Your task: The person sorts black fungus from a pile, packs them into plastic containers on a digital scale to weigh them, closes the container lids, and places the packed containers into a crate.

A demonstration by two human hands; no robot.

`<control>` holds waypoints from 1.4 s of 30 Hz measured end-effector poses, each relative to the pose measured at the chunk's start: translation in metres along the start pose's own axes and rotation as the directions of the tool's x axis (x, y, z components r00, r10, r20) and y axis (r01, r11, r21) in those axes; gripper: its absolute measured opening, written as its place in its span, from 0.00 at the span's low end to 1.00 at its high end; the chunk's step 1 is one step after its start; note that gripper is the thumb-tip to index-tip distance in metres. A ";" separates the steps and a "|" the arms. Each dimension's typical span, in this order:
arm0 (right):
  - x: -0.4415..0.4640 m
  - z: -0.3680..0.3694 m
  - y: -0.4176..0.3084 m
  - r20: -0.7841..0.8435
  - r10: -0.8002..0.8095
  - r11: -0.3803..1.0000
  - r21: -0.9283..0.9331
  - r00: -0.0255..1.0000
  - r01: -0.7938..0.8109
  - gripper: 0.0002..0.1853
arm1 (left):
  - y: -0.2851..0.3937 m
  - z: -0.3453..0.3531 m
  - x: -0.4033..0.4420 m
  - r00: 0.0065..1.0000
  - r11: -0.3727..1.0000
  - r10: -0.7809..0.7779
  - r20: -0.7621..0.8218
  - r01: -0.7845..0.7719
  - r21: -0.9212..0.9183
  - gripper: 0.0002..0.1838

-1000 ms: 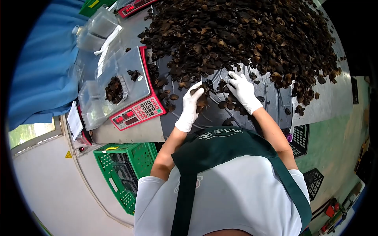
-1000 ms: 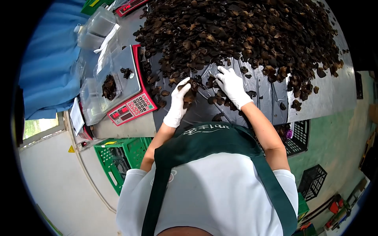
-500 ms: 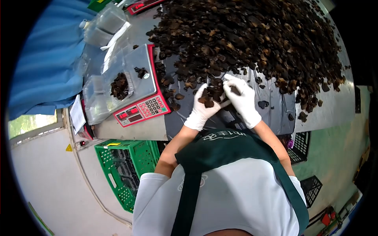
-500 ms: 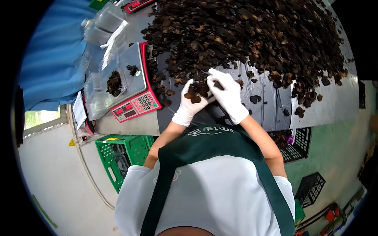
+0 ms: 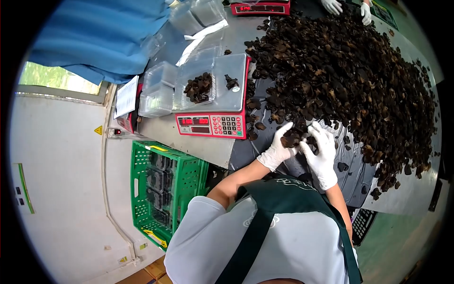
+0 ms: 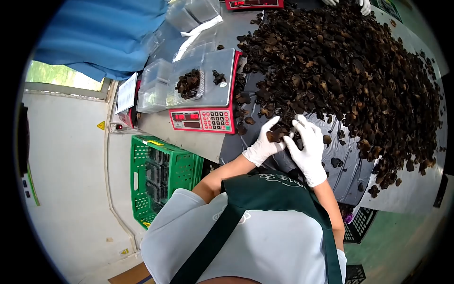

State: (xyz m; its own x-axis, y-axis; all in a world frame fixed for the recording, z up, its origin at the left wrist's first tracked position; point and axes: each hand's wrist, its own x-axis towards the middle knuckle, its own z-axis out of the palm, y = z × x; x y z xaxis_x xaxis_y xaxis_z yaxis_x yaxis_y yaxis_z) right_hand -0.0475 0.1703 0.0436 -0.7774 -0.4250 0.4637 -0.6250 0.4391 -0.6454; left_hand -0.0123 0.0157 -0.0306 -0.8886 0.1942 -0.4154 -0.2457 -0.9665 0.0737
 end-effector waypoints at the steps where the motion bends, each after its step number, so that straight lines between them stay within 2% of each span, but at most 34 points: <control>1: -0.001 -0.004 0.003 -0.022 0.010 1.000 -0.014 1.000 -0.010 0.24 | 0.008 0.009 -0.005 0.997 0.997 0.008 -0.079 -0.014 -0.080 0.21; 2: -0.003 -0.008 0.004 -0.038 0.053 0.999 -0.003 0.998 -0.053 0.23 | 0.018 0.019 -0.010 0.987 0.987 0.007 -0.158 -0.032 -0.158 0.21; 3: -0.006 -0.012 0.008 -0.040 0.067 0.998 -0.010 0.997 -0.068 0.23 | 0.033 0.023 -0.015 0.994 0.968 -0.025 -0.107 -0.002 -0.251 0.21; 4: -0.009 -0.016 0.013 -0.042 0.083 0.996 -0.019 0.996 -0.084 0.23 | 0.050 0.031 -0.024 0.991 0.978 0.085 -0.108 -0.103 -0.182 0.20; 5: -0.014 -0.017 0.020 -0.051 0.097 0.994 -0.038 0.994 -0.099 0.23 | 0.065 0.039 -0.029 0.933 0.935 0.354 -0.060 -0.353 0.035 0.21; 6: -0.018 -0.020 0.023 -0.047 0.137 0.990 -0.036 0.990 -0.138 0.22 | 0.091 0.056 -0.043 0.949 0.936 0.256 -0.182 -0.291 -0.199 0.23; 7: -0.021 -0.022 0.026 -0.050 0.144 0.988 -0.041 0.988 -0.146 0.22 | 0.117 0.060 -0.053 0.941 0.908 0.306 -0.144 -0.334 -0.252 0.25; 8: -0.025 -0.023 0.030 -0.054 0.150 0.987 -0.045 0.987 -0.153 0.22 | 0.142 0.068 -0.068 0.884 0.873 0.464 -0.066 -0.468 -0.134 0.23; 9: -0.028 -0.024 0.033 -0.045 0.165 0.985 -0.036 0.985 -0.166 0.22 | 0.174 0.066 -0.083 0.859 0.844 0.508 -0.068 -0.512 -0.160 0.21; 10: -0.029 -0.025 0.034 -0.046 0.166 0.985 -0.036 0.985 -0.167 0.22 | 0.188 0.085 -0.097 0.685 0.689 0.706 -0.178 -0.723 -0.046 0.21; 11: -0.031 -0.026 0.034 -0.039 0.166 0.984 -0.059 0.985 -0.169 0.21 | 0.221 0.074 -0.107 0.630 0.632 0.767 -0.123 -0.774 -0.026 0.20; 12: -0.032 -0.026 0.034 -0.033 0.167 0.982 -0.081 0.985 -0.169 0.20 | 0.233 0.079 -0.118 0.504 0.506 0.862 -0.054 -0.854 0.120 0.19; 13: -0.034 -0.026 0.034 -0.034 0.166 0.983 -0.078 0.986 -0.168 0.20 | 0.254 0.071 -0.124 0.373 0.390 0.921 -0.116 -0.879 0.273 0.19; 14: -0.035 -0.024 0.034 -0.023 0.184 0.981 -0.061 0.983 -0.185 0.19 | 0.271 0.061 -0.126 0.256 0.192 0.964 0.068 -0.852 0.487 0.18; 15: -0.036 -0.022 0.033 -0.011 0.201 0.978 -0.044 0.979 -0.202 0.18 | 0.284 0.054 -0.124 0.153 -0.050 0.964 0.219 -0.701 0.712 0.17; 16: -0.036 -0.021 0.032 -0.011 0.198 0.979 -0.040 0.980 -0.199 0.18 | 0.292 0.048 -0.122 0.097 -0.301 0.917 0.386 -0.466 0.832 0.17; 17: -0.036 -0.019 0.032 0.003 0.202 0.979 -0.041 0.979 -0.202 0.18 | 0.295 0.041 -0.119 0.174 -0.348 0.894 0.413 -0.310 0.885 0.18; 18: -0.036 -0.018 0.031 0.016 0.205 0.978 -0.042 0.979 -0.204 0.17 | 0.305 0.029 -0.117 0.230 -0.469 0.855 0.465 -0.037 0.882 0.22; 20: -0.036 -0.017 0.029 0.022 0.198 0.979 -0.051 0.980 -0.197 0.17 | 0.298 0.033 -0.106 0.178 -0.598 0.797 0.578 0.090 0.797 0.24; 21: -0.036 -0.017 0.029 0.018 0.200 0.979 -0.044 0.980 -0.200 0.16 | 0.291 0.039 -0.103 0.165 -0.599 0.797 0.580 0.103 0.794 0.24; 22: -0.037 -0.018 0.029 0.016 0.201 0.979 -0.038 0.979 -0.200 0.16 | 0.291 0.039 -0.097 0.102 -0.713 0.691 0.716 0.258 0.652 0.23; 24: -0.038 -0.017 0.029 0.028 0.197 0.980 -0.040 0.980 -0.196 0.16 | 0.262 0.070 -0.091 0.117 -0.767 0.578 0.808 0.416 0.488 0.23; 26: -0.039 -0.016 0.031 0.021 0.211 0.976 -0.062 0.977 -0.210 0.16 | 0.242 0.088 -0.079 0.278 -0.866 0.499 0.820 0.157 0.474 0.23; 28: -0.040 -0.015 0.033 0.016 0.200 0.979 -0.049 0.980 -0.199 0.15 | 0.219 0.085 -0.064 0.481 -0.898 0.438 0.760 0.273 0.345 0.25; 31: -0.038 -0.016 0.033 0.033 0.178 0.981 -0.088 0.983 -0.175 0.15 | 0.215 0.060 -0.044 0.605 -0.913 0.368 0.707 0.378 0.152 0.25; 33: -0.037 -0.016 0.033 0.043 0.173 0.982 -0.083 0.984 -0.169 0.15 | 0.216 0.055 -0.039 0.682 -0.927 0.321 0.657 0.369 0.069 0.21; 34: -0.037 -0.016 0.033 0.046 0.184 0.980 -0.084 0.982 -0.180 0.15 | 0.216 0.052 -0.036 0.637 -0.948 0.279 0.719 0.301 0.101 0.17; 36: -0.039 -0.014 0.034 0.053 0.179 0.982 -0.071 0.982 -0.175 0.14 | 0.222 0.041 -0.033 0.614 -0.954 0.237 0.753 0.292 0.063 0.16; 37: -0.040 -0.013 0.034 0.059 0.184 0.981 -0.075 0.981 -0.179 0.14 | 0.221 0.045 -0.036 0.549 -0.969 0.211 0.809 0.226 0.099 0.15; 38: -0.040 -0.012 0.033 0.064 0.190 0.980 -0.079 0.980 -0.184 0.14 | 0.218 0.048 -0.039 0.492 -0.967 0.226 0.841 0.214 0.135 0.14; 40: -0.039 -0.010 0.029 0.064 0.184 0.981 -0.077 0.981 -0.179 0.14 | 0.217 0.057 -0.049 0.508 -0.947 0.314 0.802 0.225 0.228 0.14; 42: -0.038 -0.010 0.027 0.080 0.204 0.978 -0.068 0.976 -0.199 0.13 | 0.213 0.079 -0.067 0.375 -0.910 0.412 0.830 0.221 0.352 0.11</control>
State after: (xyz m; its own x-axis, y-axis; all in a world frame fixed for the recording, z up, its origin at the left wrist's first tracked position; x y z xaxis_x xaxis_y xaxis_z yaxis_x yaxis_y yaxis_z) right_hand -0.0353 0.2059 0.0142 -0.8804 -0.3885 0.2720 -0.4611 0.5676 -0.6820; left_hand -0.0353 -0.1904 0.0844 -0.7559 -0.1866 0.6275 -0.1093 0.9810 0.1600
